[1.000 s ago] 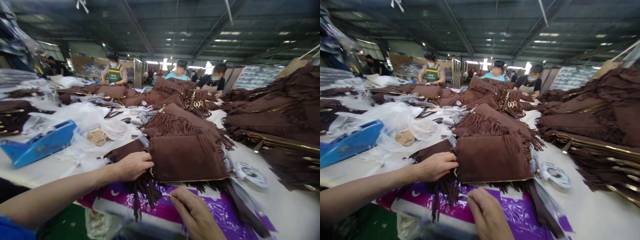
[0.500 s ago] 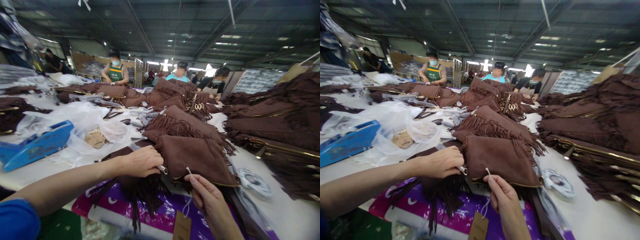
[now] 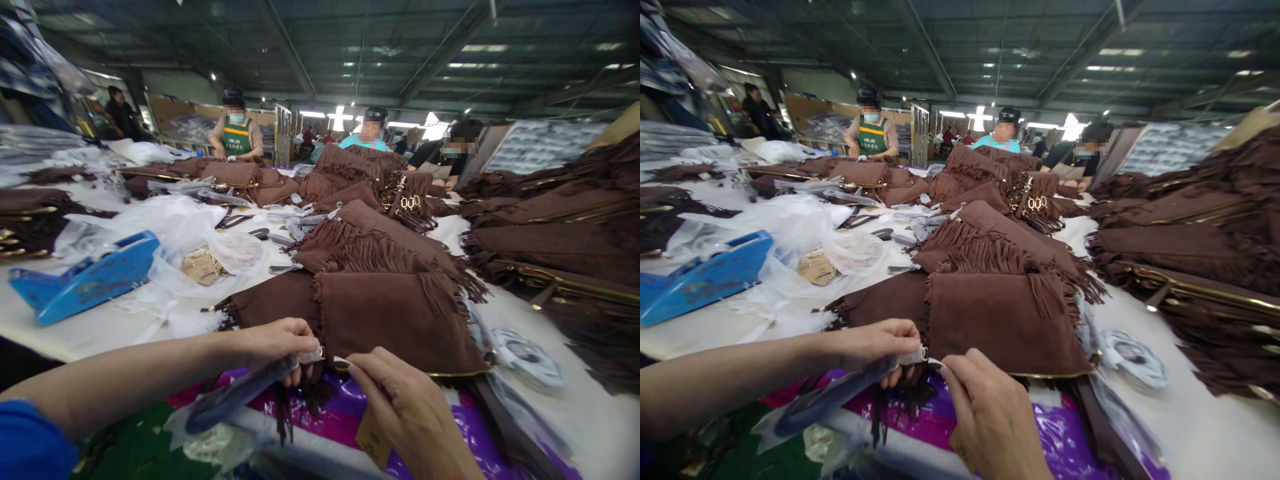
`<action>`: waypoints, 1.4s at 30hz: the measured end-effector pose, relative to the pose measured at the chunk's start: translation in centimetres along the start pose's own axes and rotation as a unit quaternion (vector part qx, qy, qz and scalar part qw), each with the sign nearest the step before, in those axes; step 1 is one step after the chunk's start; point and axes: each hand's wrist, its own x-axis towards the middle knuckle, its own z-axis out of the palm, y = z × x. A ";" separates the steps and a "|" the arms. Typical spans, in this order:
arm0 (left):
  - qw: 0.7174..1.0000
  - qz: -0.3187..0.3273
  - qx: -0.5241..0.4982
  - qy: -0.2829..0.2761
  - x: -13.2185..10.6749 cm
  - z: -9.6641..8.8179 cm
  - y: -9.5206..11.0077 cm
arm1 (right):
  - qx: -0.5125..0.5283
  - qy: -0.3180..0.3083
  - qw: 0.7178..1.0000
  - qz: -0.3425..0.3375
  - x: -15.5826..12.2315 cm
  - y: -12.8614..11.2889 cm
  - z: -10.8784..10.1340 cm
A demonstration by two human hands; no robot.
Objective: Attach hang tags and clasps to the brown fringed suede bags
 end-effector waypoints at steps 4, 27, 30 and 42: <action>1.000 0.007 -0.011 -0.020 -0.1 0.1 -0.8 | -0.126 -0.027 0.990 -0.054 1.7 -0.1 0.2; 0.996 -0.087 -0.020 0.020 -2.5 0.5 1.6 | -0.109 -0.097 0.986 -0.081 3.5 -0.1 0.9; 0.996 -0.092 0.002 0.016 -2.6 0.6 1.7 | -0.163 -0.101 0.977 -0.090 4.1 -0.7 0.5; 0.971 0.067 0.218 0.064 -2.2 0.2 0.1 | -0.203 -0.192 0.958 -0.072 5.6 -2.3 -0.2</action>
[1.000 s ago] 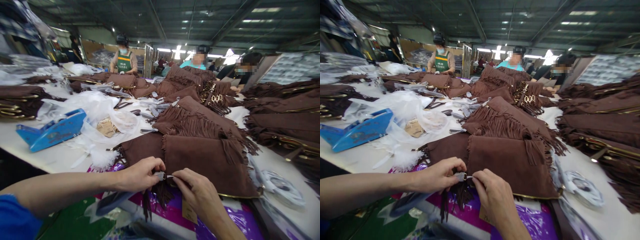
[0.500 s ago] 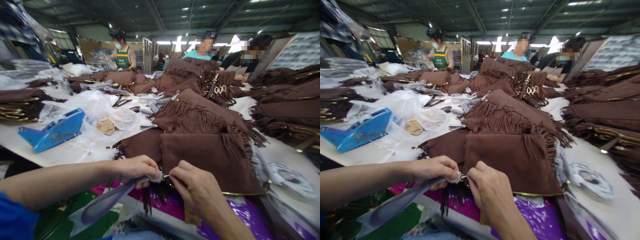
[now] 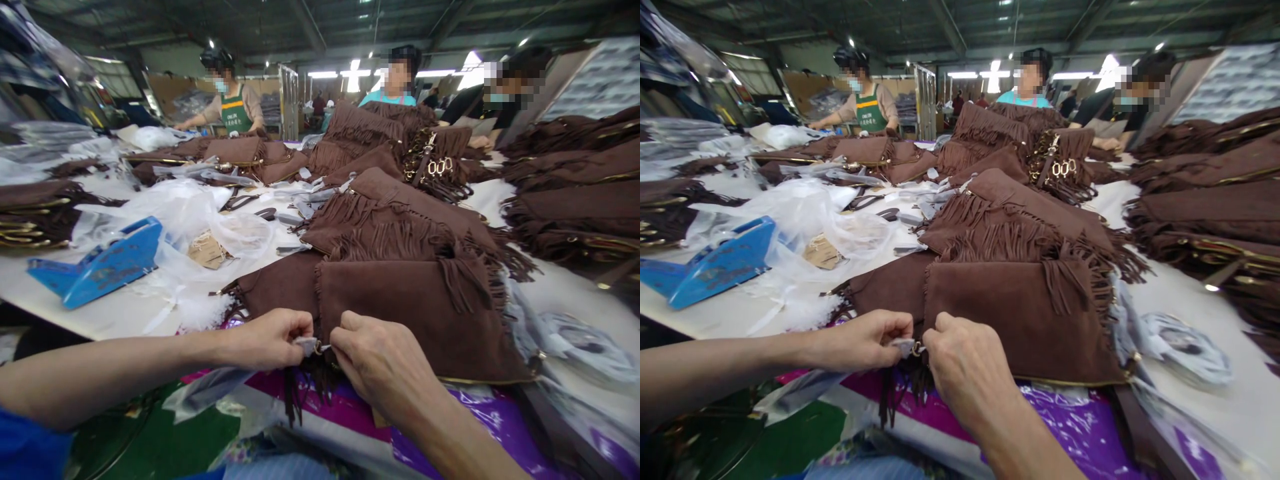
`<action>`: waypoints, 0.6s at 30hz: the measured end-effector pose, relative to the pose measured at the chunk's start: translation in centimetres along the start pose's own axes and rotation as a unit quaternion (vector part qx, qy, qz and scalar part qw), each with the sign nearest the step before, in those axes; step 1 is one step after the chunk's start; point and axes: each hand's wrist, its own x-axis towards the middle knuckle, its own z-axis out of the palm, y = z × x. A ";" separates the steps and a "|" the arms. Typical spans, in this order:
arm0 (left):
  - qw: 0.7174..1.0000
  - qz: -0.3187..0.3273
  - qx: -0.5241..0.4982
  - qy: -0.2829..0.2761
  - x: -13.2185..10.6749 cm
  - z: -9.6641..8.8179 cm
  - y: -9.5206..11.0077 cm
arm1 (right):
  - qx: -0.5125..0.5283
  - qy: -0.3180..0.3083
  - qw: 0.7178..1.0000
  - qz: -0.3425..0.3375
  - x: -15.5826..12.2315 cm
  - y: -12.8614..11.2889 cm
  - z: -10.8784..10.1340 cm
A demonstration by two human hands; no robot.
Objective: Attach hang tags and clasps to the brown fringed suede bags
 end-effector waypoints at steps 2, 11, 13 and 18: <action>0.992 0.053 0.111 0.041 -0.3 0.1 0.1 | 0.001 -0.021 1.000 0.006 0.1 -0.2 -0.3; 0.966 0.099 0.224 0.087 -1.5 1.0 0.9 | -0.001 -0.051 0.999 0.012 0.4 -1.0 -0.9; 0.966 0.102 0.223 0.085 -1.5 1.0 0.9 | -0.006 -0.063 0.998 0.008 0.6 -1.2 -1.0; 0.961 0.108 0.238 0.087 -1.4 0.9 0.9 | -0.019 -0.059 0.998 -0.009 0.8 -1.2 -0.9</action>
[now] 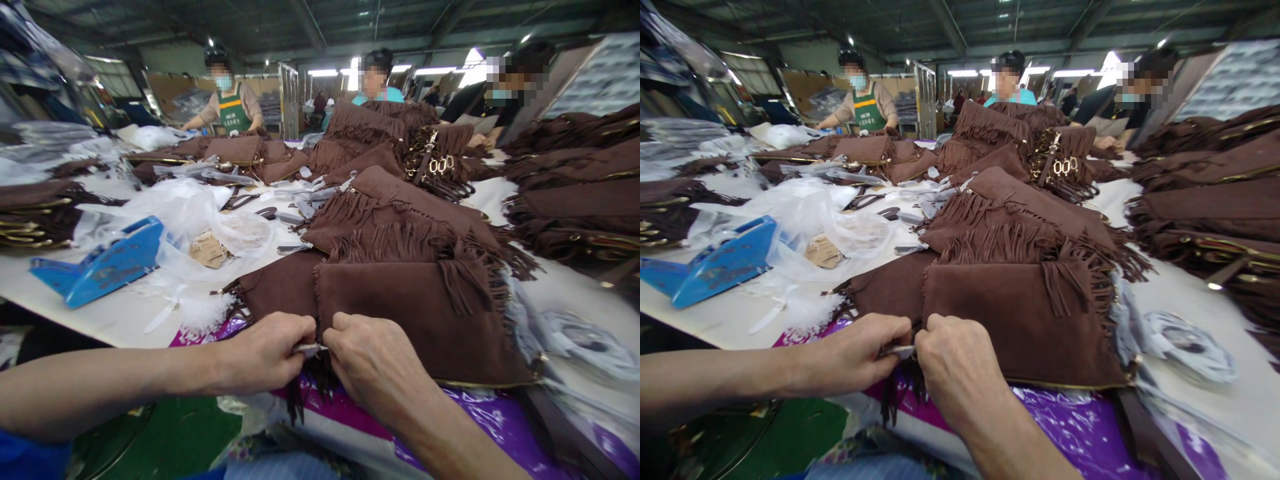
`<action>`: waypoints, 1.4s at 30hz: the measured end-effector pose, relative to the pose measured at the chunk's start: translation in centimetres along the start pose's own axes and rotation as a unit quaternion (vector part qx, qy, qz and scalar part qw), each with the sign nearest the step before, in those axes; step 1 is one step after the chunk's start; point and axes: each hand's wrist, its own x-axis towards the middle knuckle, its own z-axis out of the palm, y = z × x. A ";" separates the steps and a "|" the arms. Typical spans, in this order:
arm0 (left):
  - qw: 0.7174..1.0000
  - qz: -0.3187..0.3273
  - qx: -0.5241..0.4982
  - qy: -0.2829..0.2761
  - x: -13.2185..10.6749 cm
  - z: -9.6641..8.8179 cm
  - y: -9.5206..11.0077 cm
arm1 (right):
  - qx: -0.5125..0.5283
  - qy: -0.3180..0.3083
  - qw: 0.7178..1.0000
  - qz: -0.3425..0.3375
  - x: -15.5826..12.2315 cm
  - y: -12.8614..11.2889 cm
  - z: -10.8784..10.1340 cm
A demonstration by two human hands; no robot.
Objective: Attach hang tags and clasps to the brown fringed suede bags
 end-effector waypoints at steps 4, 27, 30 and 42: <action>1.000 -0.003 0.010 0.001 -0.1 -0.4 0.1 | -0.008 0.020 1.000 -0.013 0.0 0.1 -0.1; 0.993 -0.076 -0.091 -0.007 -0.4 -1.8 0.8 | 0.001 -0.046 0.999 -0.017 0.6 0.0 -0.6; 0.990 -0.073 -0.117 -0.009 -0.6 -1.9 0.9 | 0.035 -0.027 0.999 -0.003 0.4 0.0 -0.2; 0.962 -0.072 -0.262 -0.029 -1.7 -1.2 2.1 | 0.231 0.079 0.963 -0.116 -0.9 1.8 4.1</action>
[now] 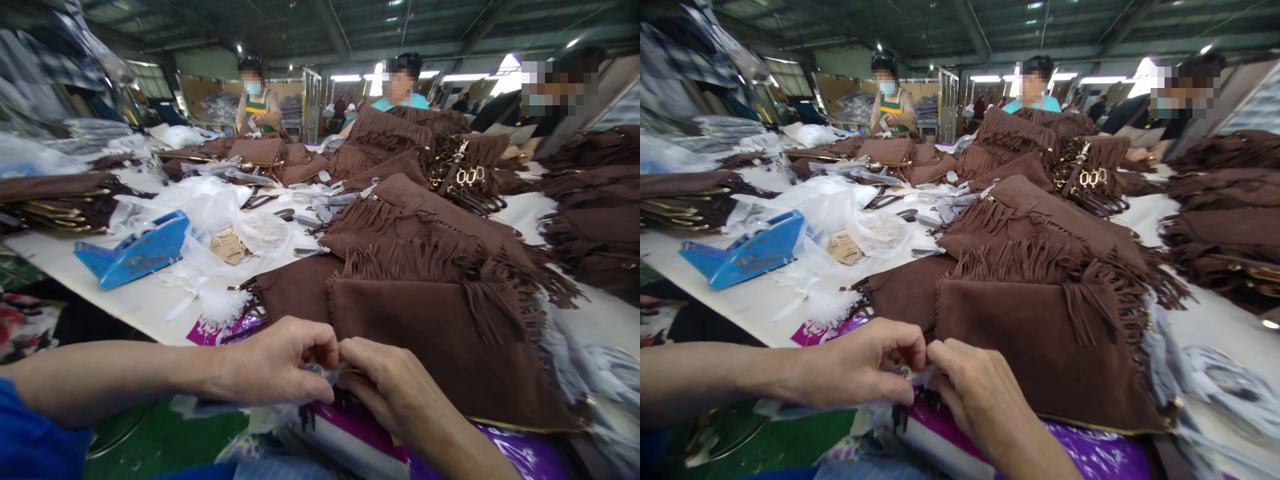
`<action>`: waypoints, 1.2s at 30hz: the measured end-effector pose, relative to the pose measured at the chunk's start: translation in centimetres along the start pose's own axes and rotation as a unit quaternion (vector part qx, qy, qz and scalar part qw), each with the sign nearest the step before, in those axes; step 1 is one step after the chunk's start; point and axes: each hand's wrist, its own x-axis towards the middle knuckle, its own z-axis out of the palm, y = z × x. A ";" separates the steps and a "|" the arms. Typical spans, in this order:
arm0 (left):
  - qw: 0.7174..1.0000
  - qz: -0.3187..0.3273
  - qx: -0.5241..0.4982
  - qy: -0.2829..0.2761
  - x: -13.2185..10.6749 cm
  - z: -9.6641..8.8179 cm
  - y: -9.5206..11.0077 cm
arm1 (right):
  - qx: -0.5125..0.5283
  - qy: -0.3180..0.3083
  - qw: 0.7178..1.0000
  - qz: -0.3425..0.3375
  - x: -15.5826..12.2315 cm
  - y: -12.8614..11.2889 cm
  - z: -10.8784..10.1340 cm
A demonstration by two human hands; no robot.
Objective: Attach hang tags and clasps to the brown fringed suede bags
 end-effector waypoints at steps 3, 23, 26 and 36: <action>0.997 -0.022 -0.055 -0.049 -0.8 0.8 0.2 | -0.003 0.043 0.994 -0.096 -1.3 1.3 1.8; 0.961 0.131 0.242 0.031 1.7 1.7 -3.7 | 0.049 0.061 0.995 -0.057 -3.6 1.8 3.3; 0.966 0.137 0.208 0.072 1.8 -0.1 -2.6 | 0.175 0.036 0.982 0.067 -3.3 1.5 2.4; 0.973 0.162 0.101 0.132 3.9 -1.1 -0.7 | 0.247 0.164 0.950 0.102 0.6 -0.5 1.9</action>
